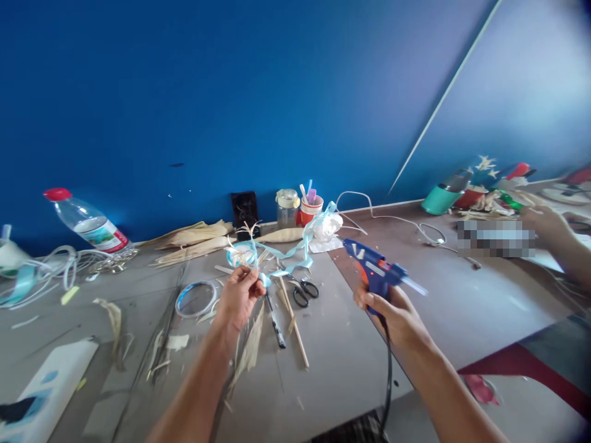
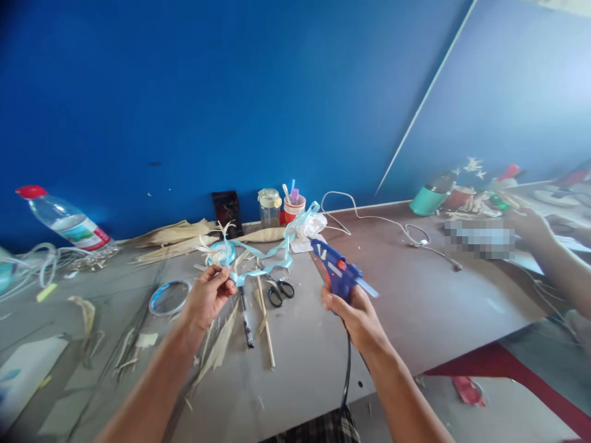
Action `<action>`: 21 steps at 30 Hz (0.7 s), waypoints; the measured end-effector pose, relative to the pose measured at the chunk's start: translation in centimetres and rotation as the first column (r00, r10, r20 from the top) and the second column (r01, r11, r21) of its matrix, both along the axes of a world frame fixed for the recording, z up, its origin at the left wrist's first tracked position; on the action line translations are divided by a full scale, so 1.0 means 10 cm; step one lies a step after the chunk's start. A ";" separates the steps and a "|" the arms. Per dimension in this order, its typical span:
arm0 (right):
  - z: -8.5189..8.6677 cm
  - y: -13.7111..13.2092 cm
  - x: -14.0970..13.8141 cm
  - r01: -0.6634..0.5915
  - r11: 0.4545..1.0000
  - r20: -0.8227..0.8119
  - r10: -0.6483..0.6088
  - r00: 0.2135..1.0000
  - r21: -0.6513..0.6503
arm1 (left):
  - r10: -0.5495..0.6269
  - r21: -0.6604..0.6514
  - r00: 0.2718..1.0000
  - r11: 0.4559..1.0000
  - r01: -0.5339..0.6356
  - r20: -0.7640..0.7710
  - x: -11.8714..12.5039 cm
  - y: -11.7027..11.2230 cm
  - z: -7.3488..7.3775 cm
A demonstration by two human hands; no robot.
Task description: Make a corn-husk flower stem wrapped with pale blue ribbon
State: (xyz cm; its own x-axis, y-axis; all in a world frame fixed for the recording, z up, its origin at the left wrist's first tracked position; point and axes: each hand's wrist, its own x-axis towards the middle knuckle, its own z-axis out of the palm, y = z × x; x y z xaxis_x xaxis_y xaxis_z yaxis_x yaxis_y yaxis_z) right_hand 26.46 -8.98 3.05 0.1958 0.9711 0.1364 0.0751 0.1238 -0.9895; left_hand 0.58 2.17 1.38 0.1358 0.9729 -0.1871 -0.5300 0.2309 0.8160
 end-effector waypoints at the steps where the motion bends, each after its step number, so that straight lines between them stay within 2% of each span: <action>1: 0.06 0.05 -0.07 -0.083 0.997 -0.091 0.083 0.992 0.003 | -0.008 -0.007 1.000 1.000 0.008 0.012 0.00 0.00 -0.01; 3: 0.14 0.16 -0.23 -0.201 0.979 -0.188 0.192 0.963 -0.029 | -0.009 -0.022 0.999 1.000 0.010 0.030 0.01 0.00 -0.01; 5: 0.15 0.27 -0.40 -0.268 0.960 -0.209 0.246 0.947 -0.086 | 0.000 -0.042 0.999 0.999 0.002 0.046 0.00 0.00 -0.01; 10: 0.00 0.45 -0.71 -0.357 0.914 -0.192 0.322 0.927 -0.194 | -0.027 -0.066 0.997 0.997 0.032 0.073 -0.04 0.01 -0.02; 14: -0.08 0.46 -0.73 -0.337 0.911 -0.095 0.323 0.942 -0.237 | -0.036 -0.069 0.998 0.997 0.040 0.055 -0.05 0.02 -0.02; 21: -0.07 0.41 -0.67 -0.340 0.898 0.048 0.367 0.929 -0.278 | -0.026 -0.127 0.999 0.991 0.031 0.040 0.00 0.00 0.02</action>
